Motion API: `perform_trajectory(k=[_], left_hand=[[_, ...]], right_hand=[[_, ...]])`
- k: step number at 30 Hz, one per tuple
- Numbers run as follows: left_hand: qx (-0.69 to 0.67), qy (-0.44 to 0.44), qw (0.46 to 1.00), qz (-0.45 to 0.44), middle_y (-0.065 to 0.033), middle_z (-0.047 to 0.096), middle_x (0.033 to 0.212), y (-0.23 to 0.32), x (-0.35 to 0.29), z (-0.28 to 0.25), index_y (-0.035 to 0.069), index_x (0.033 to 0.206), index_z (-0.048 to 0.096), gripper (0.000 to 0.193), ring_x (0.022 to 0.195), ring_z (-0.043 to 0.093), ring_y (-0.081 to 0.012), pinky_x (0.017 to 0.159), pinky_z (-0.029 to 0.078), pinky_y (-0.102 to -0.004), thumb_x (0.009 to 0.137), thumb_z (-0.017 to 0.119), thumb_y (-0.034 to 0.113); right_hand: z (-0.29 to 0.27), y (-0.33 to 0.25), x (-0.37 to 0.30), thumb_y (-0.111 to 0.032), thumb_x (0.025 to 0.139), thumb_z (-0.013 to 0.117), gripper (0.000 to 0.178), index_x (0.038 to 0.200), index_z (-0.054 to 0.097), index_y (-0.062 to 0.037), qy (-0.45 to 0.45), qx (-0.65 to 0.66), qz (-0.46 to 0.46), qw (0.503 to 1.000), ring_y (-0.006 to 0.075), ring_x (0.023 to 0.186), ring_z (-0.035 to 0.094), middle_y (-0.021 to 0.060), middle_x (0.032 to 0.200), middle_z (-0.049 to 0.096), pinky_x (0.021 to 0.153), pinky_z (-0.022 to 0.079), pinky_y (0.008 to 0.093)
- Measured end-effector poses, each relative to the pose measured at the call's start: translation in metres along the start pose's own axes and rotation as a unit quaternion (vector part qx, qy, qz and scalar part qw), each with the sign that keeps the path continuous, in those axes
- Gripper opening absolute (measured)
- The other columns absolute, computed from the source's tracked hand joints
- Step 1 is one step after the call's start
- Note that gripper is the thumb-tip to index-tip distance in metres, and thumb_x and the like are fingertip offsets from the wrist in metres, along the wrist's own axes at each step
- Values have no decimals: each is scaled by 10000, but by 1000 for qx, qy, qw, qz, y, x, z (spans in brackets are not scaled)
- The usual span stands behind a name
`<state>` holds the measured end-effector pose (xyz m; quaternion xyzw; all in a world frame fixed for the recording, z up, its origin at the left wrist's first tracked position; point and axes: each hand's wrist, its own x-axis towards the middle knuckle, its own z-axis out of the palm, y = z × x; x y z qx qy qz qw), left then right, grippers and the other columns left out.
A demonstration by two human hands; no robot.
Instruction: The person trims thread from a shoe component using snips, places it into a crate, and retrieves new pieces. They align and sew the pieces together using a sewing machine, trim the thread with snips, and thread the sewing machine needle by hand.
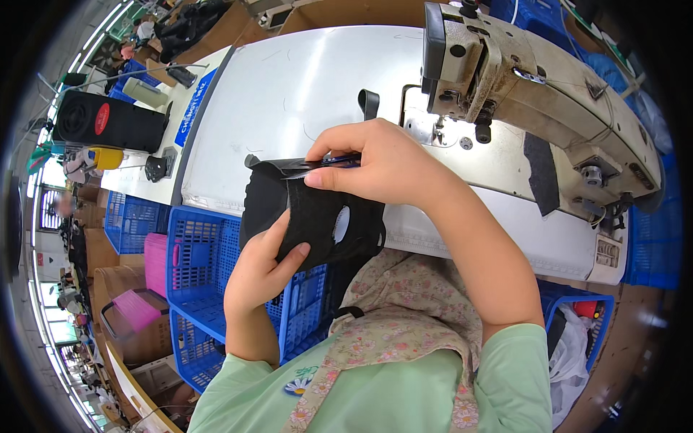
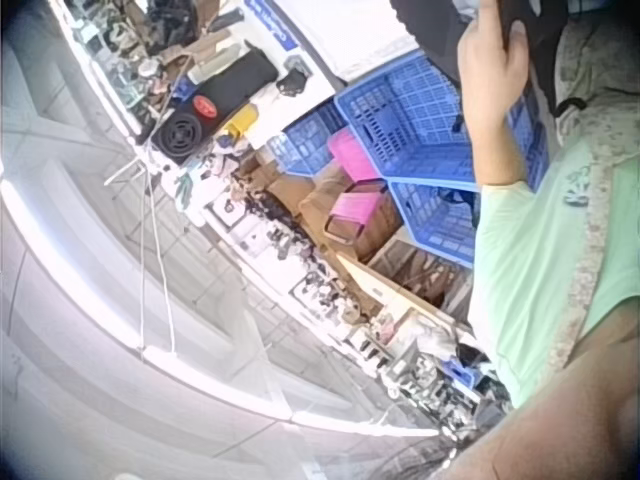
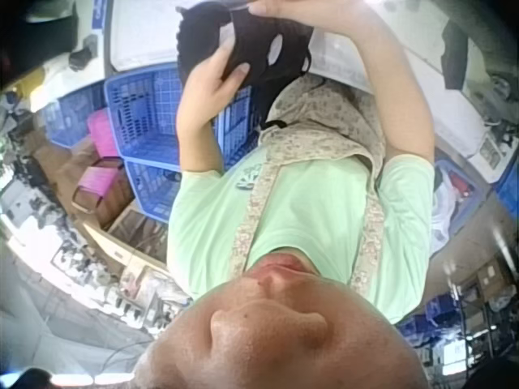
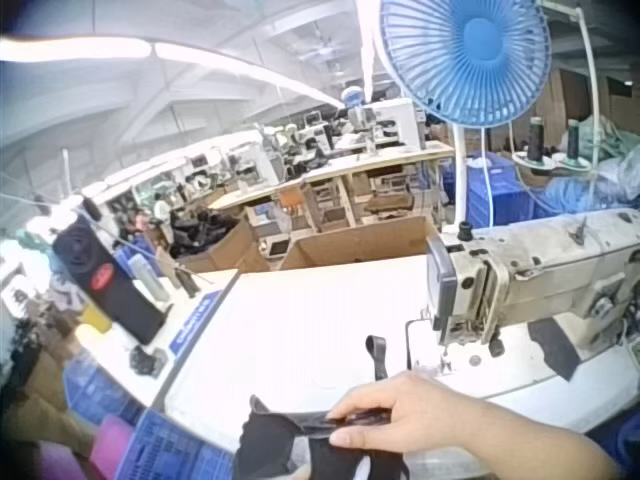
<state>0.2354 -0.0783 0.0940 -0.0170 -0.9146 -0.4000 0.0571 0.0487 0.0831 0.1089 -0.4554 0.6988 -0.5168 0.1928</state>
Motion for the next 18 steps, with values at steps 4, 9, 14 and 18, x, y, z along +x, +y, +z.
perform_trajectory(k=[4, 9, 14, 18], left_hand=[[4, 2, 1000, 4, -214, 608, 794, -3, -1, 1, 26, 1388, 400, 591, 736, 595, -390, 653, 461, -407, 839, 617, 45], [7, -14, 1000, -9, -218, 609, 798, -2, 1, 0, 25, 1384, 404, 587, 746, 598, -394, 660, 464, -412, 839, 620, 49], [-2, 0, 1000, 5, -211, 595, 770, -3, 0, 1, 17, 1376, 411, 582, 727, 589, -393, 651, 458, -413, 836, 625, 50], [7, -4, 1000, 0, -210, 592, 764, -2, -1, 0, 7, 1370, 415, 581, 727, 587, -391, 650, 457, -411, 831, 626, 45]], right_hand=[[-3, -5, 4, -263, 787, 757, 302, 979, 693, -39, -30, 9, 12, 999, 104, 768, 594, 33, 817, 673, 720, 467, 251], [-5, -11, 9, -266, 778, 764, 304, 967, 696, -37, -38, 20, 5, 999, 101, 746, 590, 33, 801, 677, 699, 464, 250], [-10, -15, 13, -267, 766, 773, 308, 958, 697, -38, -40, -48, 14, 998, 101, 738, 584, 34, 798, 673, 686, 457, 248], [-17, -12, 12, -330, 762, 753, 309, 947, 707, -87, -15, -64, -10, 998, 150, 721, 616, 55, 774, 675, 658, 470, 280]])
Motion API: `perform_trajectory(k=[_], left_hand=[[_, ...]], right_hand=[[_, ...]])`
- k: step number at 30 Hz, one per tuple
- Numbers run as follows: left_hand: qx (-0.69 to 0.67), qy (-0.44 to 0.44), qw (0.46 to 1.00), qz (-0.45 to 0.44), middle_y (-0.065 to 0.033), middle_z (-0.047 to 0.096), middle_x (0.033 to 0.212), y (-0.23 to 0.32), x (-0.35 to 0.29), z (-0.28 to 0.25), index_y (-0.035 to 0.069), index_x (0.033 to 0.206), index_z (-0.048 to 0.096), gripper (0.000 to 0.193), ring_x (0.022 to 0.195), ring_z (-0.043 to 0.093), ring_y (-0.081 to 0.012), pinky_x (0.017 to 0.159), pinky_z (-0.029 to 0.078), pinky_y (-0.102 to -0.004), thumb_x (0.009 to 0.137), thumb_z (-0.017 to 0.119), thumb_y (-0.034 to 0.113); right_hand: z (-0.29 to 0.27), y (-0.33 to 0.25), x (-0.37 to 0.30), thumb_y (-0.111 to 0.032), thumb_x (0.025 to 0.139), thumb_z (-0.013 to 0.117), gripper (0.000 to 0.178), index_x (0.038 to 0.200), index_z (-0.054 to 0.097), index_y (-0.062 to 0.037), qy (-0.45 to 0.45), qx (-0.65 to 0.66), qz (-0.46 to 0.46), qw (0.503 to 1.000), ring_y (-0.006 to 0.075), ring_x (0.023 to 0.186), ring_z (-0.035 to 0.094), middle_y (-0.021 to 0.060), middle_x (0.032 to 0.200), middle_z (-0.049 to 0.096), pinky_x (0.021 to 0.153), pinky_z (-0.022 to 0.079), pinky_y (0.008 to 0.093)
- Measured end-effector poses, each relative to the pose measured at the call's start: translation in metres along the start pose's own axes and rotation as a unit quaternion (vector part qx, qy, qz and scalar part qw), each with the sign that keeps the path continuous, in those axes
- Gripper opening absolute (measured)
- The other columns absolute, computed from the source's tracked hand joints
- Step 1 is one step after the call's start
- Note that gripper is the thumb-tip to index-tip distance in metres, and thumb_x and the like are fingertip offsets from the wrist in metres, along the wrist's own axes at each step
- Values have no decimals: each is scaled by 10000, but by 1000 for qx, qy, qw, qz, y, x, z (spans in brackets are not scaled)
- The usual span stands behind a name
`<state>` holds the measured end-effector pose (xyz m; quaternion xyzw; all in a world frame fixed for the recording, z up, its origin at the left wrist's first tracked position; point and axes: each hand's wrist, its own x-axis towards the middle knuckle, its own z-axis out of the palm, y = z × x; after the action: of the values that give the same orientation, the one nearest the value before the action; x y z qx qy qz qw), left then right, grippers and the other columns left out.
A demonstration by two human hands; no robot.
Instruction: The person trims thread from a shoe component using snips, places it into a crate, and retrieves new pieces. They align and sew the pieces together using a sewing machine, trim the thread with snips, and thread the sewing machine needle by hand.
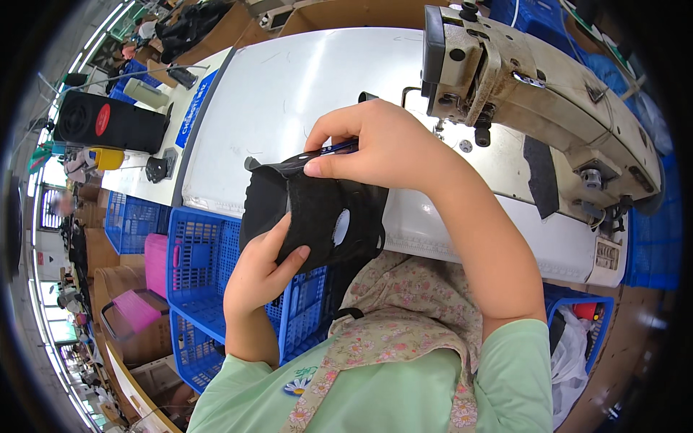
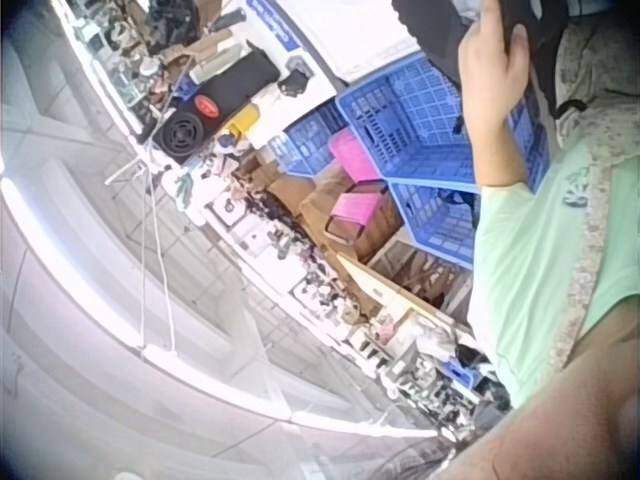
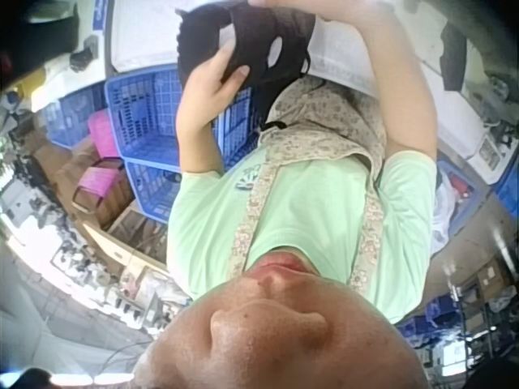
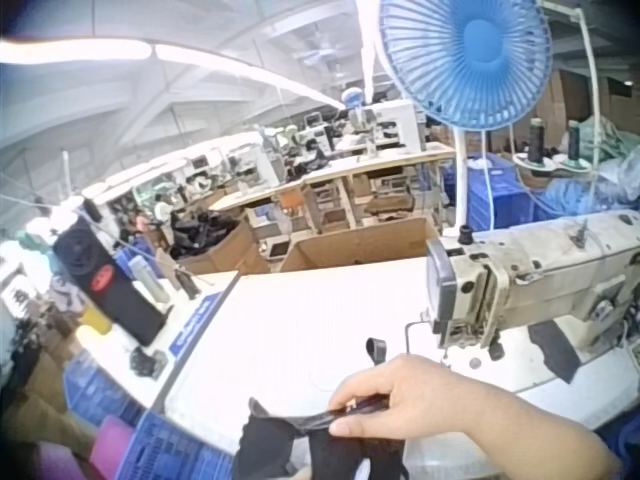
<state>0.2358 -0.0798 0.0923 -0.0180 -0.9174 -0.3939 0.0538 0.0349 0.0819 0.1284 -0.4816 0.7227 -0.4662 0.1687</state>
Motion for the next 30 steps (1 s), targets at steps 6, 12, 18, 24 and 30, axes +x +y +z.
perform_trajectory(k=[6, 12, 18, 24, 30], left_hand=[[13, -1, 1000, 16, -193, 573, 729, 3, 4, 2, 0, 1370, 414, 588, 695, 578, -375, 624, 442, -421, 823, 626, 47], [108, 23, 994, 8, -199, 616, 801, 32, 10, 4, -34, 1337, 445, 566, 731, 610, -377, 630, 467, -411, 797, 611, -1], [146, 24, 989, 15, -160, 553, 695, 42, 15, 9, -32, 1336, 443, 577, 651, 569, -352, 582, 426, -429, 788, 620, 15], [170, 29, 985, 30, -154, 566, 696, 46, 15, 11, -30, 1271, 479, 501, 660, 576, -349, 584, 433, -441, 789, 608, 23], [168, 18, 985, 29, -152, 570, 693, 48, 16, 9, -18, 1253, 492, 478, 652, 578, -347, 579, 435, -438, 791, 602, 27]], right_hand=[[1, -1, -3, -306, 751, 766, 319, 965, 704, -78, -18, 53, 12, 998, 143, 708, 607, 58, 767, 665, 668, 475, 270], [8, -38, -27, -185, 724, 760, 304, 988, 691, -52, 113, -178, -81, 974, 163, 651, 587, 62, 754, 628, 574, 454, 291], [7, -61, -35, -128, 695, 727, 285, 970, 691, -58, 136, -405, -163, 889, 205, 595, 557, 40, 651, 519, 501, 423, 346], [10, -76, -30, -96, 649, 662, 310, 949, 686, -23, 101, -494, -173, 846, 183, 625, 561, 34, 643, 509, 508, 433, 317], [8, -81, -27, -87, 634, 650, 291, 917, 692, -33, 85, -497, -173, 846, 183, 623, 554, 34, 632, 492, 502, 427, 317]])
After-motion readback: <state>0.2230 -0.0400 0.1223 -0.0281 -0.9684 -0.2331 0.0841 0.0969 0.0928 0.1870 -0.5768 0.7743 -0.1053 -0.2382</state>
